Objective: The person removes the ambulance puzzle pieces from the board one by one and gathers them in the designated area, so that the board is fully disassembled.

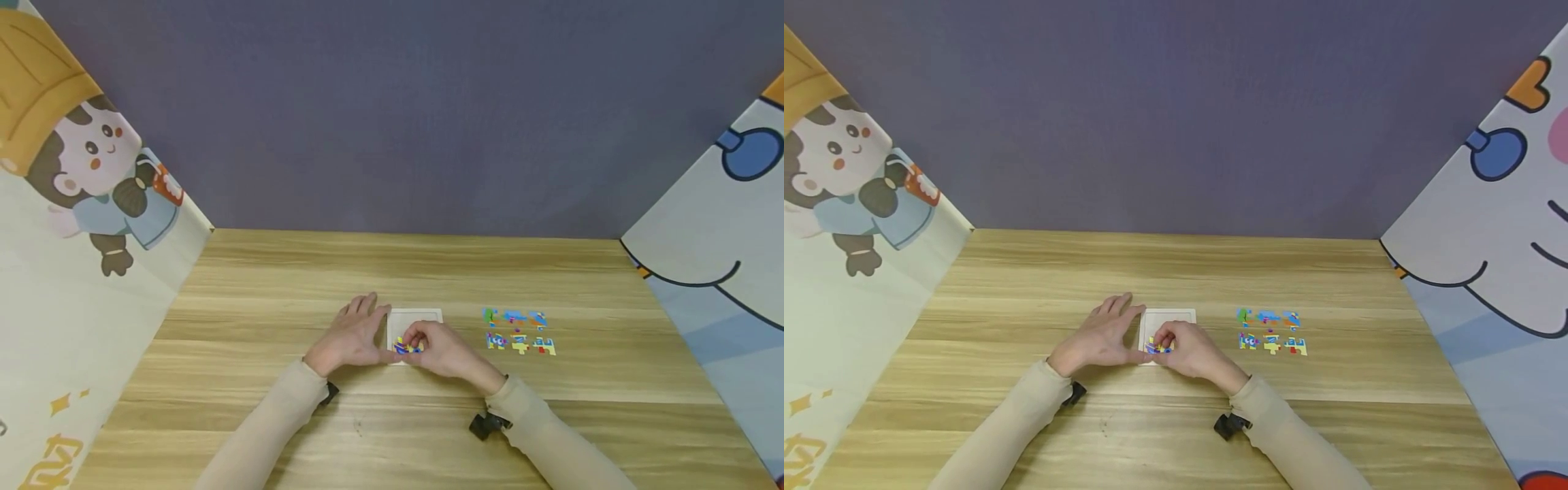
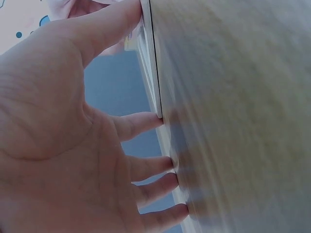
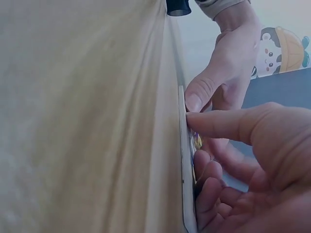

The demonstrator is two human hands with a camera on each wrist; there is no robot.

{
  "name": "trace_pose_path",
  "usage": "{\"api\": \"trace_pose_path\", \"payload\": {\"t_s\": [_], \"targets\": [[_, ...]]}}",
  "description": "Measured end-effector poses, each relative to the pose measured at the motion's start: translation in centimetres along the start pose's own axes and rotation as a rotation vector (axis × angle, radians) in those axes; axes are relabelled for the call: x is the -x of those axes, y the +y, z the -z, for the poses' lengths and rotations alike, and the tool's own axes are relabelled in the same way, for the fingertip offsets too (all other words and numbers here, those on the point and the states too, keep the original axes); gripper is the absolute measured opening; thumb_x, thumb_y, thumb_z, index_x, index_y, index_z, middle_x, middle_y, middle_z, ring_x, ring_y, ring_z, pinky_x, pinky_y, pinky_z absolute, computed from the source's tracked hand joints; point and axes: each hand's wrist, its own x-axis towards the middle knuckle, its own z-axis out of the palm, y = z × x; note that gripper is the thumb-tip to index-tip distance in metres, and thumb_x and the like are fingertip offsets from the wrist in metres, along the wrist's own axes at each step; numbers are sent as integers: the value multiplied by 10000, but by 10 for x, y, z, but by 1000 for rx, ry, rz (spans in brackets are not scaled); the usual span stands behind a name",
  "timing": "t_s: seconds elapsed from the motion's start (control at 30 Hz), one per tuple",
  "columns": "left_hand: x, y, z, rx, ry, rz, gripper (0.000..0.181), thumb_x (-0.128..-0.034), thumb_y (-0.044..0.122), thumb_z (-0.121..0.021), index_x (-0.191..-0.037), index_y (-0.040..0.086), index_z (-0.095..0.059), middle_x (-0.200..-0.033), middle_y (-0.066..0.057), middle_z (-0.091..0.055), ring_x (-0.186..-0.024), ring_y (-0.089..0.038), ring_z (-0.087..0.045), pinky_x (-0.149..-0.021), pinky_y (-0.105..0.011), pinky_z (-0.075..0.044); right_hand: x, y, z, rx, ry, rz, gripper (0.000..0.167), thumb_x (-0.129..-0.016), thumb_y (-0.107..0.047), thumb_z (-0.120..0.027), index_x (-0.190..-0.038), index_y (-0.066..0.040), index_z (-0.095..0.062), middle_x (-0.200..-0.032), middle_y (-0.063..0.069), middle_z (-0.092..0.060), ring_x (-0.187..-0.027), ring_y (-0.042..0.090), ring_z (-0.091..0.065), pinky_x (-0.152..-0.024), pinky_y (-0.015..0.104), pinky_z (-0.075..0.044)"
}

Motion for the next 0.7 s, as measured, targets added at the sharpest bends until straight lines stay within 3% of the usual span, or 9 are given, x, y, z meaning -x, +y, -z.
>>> {"api": "trace_pose_path", "payload": {"t_s": [0.33, 0.5, 0.7], "targets": [[0, 1, 1, 0, -13, 3, 1025, -857, 653, -794, -1651, 156, -378, -1765, -228, -184, -1625, -443, -196, -1310, -639, -219, 1, 3, 0, -57, 8, -5, 284, -857, -138, -879, -1106, -68, -762, -914, 4, -678, -742, 97, -563, -650, 205, -471], [-1, 1, 1, 1, -21, 6, 1019, -862, 658, -788, -1652, 162, -378, -1765, -224, -189, -1626, -439, -199, -1312, -630, -220, 1, 4, -1, -54, 12, 1, 231, -860, -141, -875, -1053, -90, -759, -906, -1, -676, -743, 91, -560, -656, 206, -470], [-1, 0, 0, 3, -18, 4, 1021, -857, 666, -786, -1647, 160, -385, -1761, -228, -199, -1621, -444, -210, -1308, -629, -231, 1, 6, 1, -96, 26, 44, 73, -969, -143, -742, -1013, -92, -771, -900, -1, -720, -783, 87, -593, -696, 215, -493]]}}
